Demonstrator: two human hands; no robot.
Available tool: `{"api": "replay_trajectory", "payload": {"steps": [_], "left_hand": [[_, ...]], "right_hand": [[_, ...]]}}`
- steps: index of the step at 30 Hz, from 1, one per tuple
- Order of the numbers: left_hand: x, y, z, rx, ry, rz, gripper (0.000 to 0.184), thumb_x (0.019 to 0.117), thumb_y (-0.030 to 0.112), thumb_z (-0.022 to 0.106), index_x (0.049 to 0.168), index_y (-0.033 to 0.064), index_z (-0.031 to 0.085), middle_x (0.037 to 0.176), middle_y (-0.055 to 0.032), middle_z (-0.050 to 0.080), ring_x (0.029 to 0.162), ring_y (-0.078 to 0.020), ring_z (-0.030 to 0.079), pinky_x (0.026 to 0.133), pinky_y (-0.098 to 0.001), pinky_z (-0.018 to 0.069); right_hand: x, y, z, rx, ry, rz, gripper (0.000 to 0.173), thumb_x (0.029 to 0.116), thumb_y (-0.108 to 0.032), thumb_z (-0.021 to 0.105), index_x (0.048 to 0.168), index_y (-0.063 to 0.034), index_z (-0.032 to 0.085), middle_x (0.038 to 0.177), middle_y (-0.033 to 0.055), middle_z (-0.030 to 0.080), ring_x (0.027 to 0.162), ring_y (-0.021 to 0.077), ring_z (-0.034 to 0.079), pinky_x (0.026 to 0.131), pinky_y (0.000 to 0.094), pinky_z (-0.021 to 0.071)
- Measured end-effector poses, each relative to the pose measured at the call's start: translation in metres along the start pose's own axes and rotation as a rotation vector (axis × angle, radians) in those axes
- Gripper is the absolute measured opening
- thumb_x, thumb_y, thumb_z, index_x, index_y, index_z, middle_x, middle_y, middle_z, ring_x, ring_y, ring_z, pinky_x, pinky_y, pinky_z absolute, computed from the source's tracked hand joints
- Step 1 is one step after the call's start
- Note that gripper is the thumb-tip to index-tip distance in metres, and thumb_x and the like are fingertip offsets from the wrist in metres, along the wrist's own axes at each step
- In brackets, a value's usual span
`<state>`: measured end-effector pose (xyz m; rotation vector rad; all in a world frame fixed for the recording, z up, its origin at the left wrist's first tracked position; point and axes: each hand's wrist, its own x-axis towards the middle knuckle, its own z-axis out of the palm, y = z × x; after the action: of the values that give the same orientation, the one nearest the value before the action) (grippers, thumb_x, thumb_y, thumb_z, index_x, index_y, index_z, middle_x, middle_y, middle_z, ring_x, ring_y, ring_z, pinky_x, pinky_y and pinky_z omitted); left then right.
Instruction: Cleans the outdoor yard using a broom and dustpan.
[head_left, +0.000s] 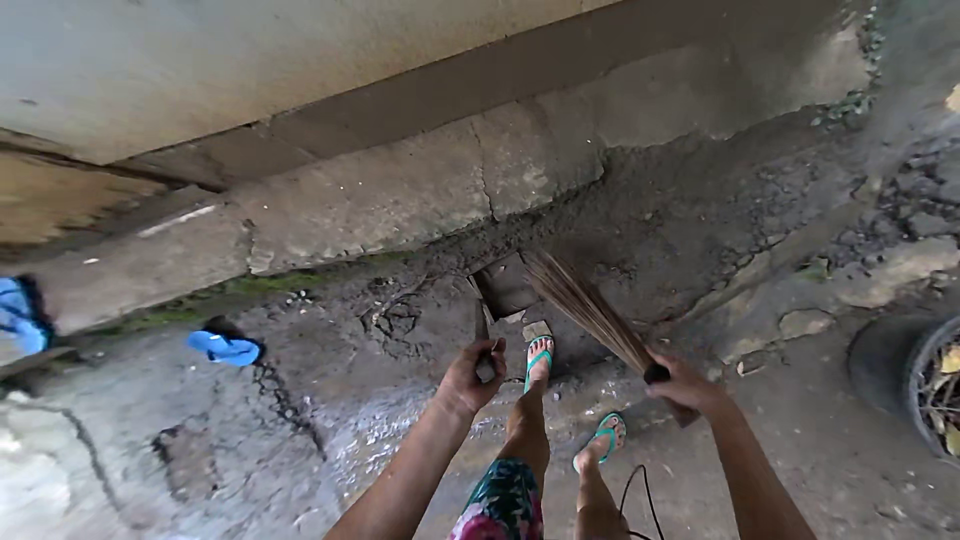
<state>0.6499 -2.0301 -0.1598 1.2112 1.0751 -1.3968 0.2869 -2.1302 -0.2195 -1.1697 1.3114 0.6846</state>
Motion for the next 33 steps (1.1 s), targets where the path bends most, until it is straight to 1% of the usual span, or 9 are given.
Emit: {"api": "replay_trajectory", "payload": {"steps": [3, 7, 10, 14, 19, 23, 26, 31, 33], "left_hand": [[0.000, 0.003, 0.002, -0.018, 0.004, -0.011, 0.010, 0.1014, 0.009, 0.045, 0.103, 0.0033, 0.053, 0.080, -0.0083, 0.061, 0.051, -0.0074, 0.058, 0.044, -0.0167, 0.0510], [0.004, 0.001, 0.005, 0.048, -0.026, -0.042, 0.011, 0.1020, 0.010, 0.044, 0.103, 0.0032, 0.053, 0.079, -0.0079, 0.061, 0.052, -0.0067, 0.059, 0.044, -0.0161, 0.0513], [0.005, -0.002, 0.004, 0.080, -0.036, -0.051, 0.013, 0.1025, 0.011, 0.044, 0.102, 0.0025, 0.053, 0.080, -0.0086, 0.062, 0.052, -0.0076, 0.060, 0.044, -0.0171, 0.0522], [0.005, -0.009, 0.008, 0.112, -0.029, -0.034, 0.014, 0.1027, 0.011, 0.042, 0.103, 0.0022, 0.053, 0.078, -0.0078, 0.061, 0.051, -0.0067, 0.059, 0.043, -0.0161, 0.0509], [-0.001, -0.017, -0.008, 0.112, -0.094, -0.036, 0.016, 0.1012, 0.010, 0.037, 0.101, 0.0014, 0.051, 0.074, -0.0064, 0.058, 0.048, -0.0057, 0.057, 0.042, -0.0147, 0.0497], [-0.021, -0.042, -0.023, 0.173, -0.156, -0.043, 0.021, 0.1014, 0.013, 0.036, 0.098, 0.0014, 0.053, 0.072, -0.0045, 0.058, 0.049, -0.0040, 0.057, 0.042, -0.0131, 0.0491], [-0.040, -0.067, -0.029, 0.155, -0.181, -0.064, 0.016, 0.0968, 0.008, 0.041, 0.096, 0.0006, 0.055, 0.073, -0.0046, 0.059, 0.050, -0.0030, 0.058, 0.043, -0.0118, 0.0497], [-0.057, -0.118, -0.037, 0.154, -0.214, -0.088, 0.018, 0.0960, 0.008, 0.043, 0.100, -0.0023, 0.057, 0.080, -0.0069, 0.062, 0.052, -0.0043, 0.060, 0.045, -0.0125, 0.0510], [-0.061, -0.146, -0.035, 0.191, -0.238, -0.127, 0.016, 0.0947, 0.006, 0.044, 0.100, -0.0028, 0.057, 0.081, -0.0075, 0.063, 0.053, -0.0044, 0.061, 0.045, -0.0125, 0.0518]], "right_hand": [[-0.003, -0.012, 0.040, 0.085, 0.060, 0.028, 0.096, 0.0890, -0.021, 0.079, 0.165, -0.0143, 0.021, 0.150, 0.0241, 0.051, 0.136, 0.0368, 0.053, 0.113, 0.0548, 0.0431], [0.040, -0.054, 0.093, 0.067, 0.194, 0.171, 0.093, 0.0944, -0.026, 0.069, 0.166, -0.0094, 0.013, 0.142, 0.0266, 0.056, 0.130, 0.0393, 0.058, 0.108, 0.0558, 0.0467], [0.062, -0.078, 0.132, 0.073, 0.109, 0.138, 0.090, 0.0938, -0.028, 0.069, 0.163, -0.0046, 0.016, 0.141, 0.0269, 0.057, 0.130, 0.0392, 0.058, 0.108, 0.0554, 0.0467], [0.050, -0.062, 0.156, 0.008, -0.050, -0.024, 0.097, 0.0930, -0.025, 0.070, 0.166, -0.0120, 0.009, 0.141, 0.0252, 0.058, 0.131, 0.0380, 0.058, 0.109, 0.0557, 0.0462], [-0.009, -0.008, 0.152, 0.219, -0.107, -0.099, 0.096, 0.0915, -0.019, 0.075, 0.166, -0.0121, 0.015, 0.148, 0.0251, 0.052, 0.135, 0.0369, 0.055, 0.113, 0.0537, 0.0428], [-0.037, 0.049, 0.150, 0.344, 0.063, 0.011, 0.096, 0.0907, -0.018, 0.072, 0.166, -0.0154, 0.014, 0.139, 0.0250, 0.058, 0.126, 0.0379, 0.061, 0.106, 0.0554, 0.0484], [-0.046, 0.098, 0.140, 0.311, 0.200, 0.163, 0.092, 0.0941, -0.022, 0.069, 0.167, -0.0215, 0.013, 0.144, 0.0272, 0.053, 0.122, 0.0424, 0.062, 0.101, 0.0591, 0.0515], [-0.040, 0.231, 0.121, 0.308, 0.349, 0.301, 0.086, 0.0985, -0.025, 0.064, 0.167, -0.0240, 0.011, 0.148, 0.0308, 0.047, 0.122, 0.0468, 0.061, 0.099, 0.0611, 0.0517], [-0.042, 0.298, 0.113, 0.345, 0.400, 0.349, 0.084, 0.0991, -0.027, 0.063, 0.167, -0.0226, 0.013, 0.144, 0.0314, 0.051, 0.121, 0.0478, 0.061, 0.099, 0.0619, 0.0519]]}}
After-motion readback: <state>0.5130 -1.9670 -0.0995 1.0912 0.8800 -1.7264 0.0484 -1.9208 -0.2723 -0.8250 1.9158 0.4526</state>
